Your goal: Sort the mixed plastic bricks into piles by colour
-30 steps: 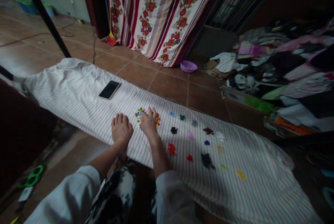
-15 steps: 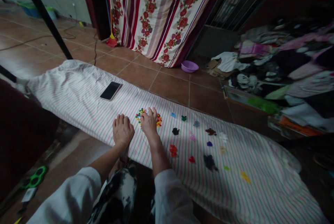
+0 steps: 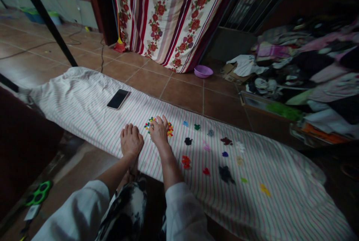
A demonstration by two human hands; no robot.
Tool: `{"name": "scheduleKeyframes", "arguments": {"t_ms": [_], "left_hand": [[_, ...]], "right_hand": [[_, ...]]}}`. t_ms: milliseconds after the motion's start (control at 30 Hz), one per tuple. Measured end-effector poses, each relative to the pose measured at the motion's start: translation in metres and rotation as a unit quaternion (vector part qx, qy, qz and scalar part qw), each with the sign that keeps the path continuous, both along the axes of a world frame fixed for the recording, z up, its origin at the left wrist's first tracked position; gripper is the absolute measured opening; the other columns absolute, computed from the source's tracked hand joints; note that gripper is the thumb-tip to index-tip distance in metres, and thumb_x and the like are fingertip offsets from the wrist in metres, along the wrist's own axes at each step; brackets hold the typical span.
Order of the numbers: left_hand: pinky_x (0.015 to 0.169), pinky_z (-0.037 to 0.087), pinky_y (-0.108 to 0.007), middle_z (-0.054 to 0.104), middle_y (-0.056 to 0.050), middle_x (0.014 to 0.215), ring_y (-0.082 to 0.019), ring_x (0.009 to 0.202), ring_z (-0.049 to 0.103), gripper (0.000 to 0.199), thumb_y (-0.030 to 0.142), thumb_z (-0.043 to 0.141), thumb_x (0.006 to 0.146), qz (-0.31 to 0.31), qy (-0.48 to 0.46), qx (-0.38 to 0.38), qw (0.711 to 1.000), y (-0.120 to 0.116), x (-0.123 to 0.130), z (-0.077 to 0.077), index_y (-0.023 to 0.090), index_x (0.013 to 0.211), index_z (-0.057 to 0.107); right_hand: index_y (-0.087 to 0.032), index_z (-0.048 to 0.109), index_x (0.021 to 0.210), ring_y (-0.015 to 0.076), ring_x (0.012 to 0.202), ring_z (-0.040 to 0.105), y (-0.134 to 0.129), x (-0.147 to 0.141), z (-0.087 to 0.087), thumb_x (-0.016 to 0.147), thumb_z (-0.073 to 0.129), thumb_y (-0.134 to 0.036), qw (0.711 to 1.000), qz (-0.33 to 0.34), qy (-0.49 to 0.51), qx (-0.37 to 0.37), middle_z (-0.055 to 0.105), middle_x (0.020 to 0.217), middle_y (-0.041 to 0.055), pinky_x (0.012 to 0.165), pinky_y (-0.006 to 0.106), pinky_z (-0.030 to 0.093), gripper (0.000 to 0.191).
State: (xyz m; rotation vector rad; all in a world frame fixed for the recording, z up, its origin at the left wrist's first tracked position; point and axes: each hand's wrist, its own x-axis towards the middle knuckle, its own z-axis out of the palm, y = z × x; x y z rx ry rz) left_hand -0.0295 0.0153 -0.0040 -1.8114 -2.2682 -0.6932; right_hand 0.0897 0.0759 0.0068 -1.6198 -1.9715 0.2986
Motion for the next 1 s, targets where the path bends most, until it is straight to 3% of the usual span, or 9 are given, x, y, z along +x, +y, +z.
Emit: {"name": "scheduleKeyframes", "arguments": {"t_ms": [133,267,433,700,867,1000], "left_hand": [[0.109,0.03,-0.047,0.059,-0.017,0.131,-0.031,0.13,0.046,0.031,0.021,0.04,0.087,-0.002,-0.002,0.001,1.0,0.0,-0.001,0.0,0.013,0.108,0.061],[0.109,0.031,-0.047,0.059,-0.017,0.131,-0.031,0.13,0.046,0.032,0.022,0.04,0.087,-0.006,0.005,0.0,1.0,0.001,-0.001,-0.001,0.012,0.109,0.061],[0.109,0.031,-0.046,0.058,-0.017,0.131,-0.031,0.129,0.046,0.033,0.022,0.041,0.086,-0.005,0.009,-0.003,1.0,0.001,-0.001,0.0,0.012,0.11,0.061],[0.11,0.03,-0.047,0.059,-0.017,0.131,-0.031,0.13,0.045,0.033,0.022,0.042,0.086,-0.001,-0.001,-0.003,1.0,0.0,0.0,0.001,0.012,0.11,0.062],[0.11,0.03,-0.046,0.059,-0.016,0.131,-0.031,0.129,0.046,0.033,0.023,0.041,0.086,-0.002,0.002,0.003,1.0,0.0,0.0,0.0,0.013,0.11,0.062],[0.11,0.03,-0.047,0.059,-0.017,0.131,-0.031,0.13,0.046,0.034,0.023,0.041,0.086,-0.003,-0.008,-0.003,1.0,-0.001,0.0,0.001,0.013,0.111,0.062]], "right_hand": [[-0.02,0.067,0.086,0.0272,0.133,0.033,0.001,0.002,0.003,0.083,0.056,-0.015,0.998,0.01,0.029,0.048,0.062,0.12,0.0082,0.109,0.046,0.026,0.012],[-0.02,0.063,0.086,0.0222,0.109,0.051,0.003,0.007,0.008,0.083,0.055,-0.015,0.997,0.021,0.045,0.054,0.067,0.094,0.0059,0.1,0.037,0.036,0.01],[-0.021,0.06,0.08,0.0194,0.093,0.055,0.008,0.023,0.015,0.082,0.054,-0.014,0.996,-0.002,0.056,0.066,0.067,0.085,0.0039,0.087,0.031,0.04,0.009],[-0.019,0.062,0.088,0.0189,0.087,0.059,0.023,0.09,0.013,0.08,0.051,-0.016,0.984,-0.132,0.086,0.078,0.069,0.087,0.0052,0.085,0.03,0.041,0.014],[-0.02,0.066,0.093,0.0179,0.084,0.062,0.017,0.13,0.015,0.083,0.05,-0.019,0.97,-0.234,0.06,0.022,0.071,0.092,0.0059,0.075,0.027,0.041,0.019],[-0.023,0.068,0.094,0.0175,0.081,0.063,0.008,0.144,0.02,0.083,0.051,-0.018,0.95,-0.308,0.036,-0.037,0.072,0.092,0.0044,0.067,0.026,0.039,0.022]]}}
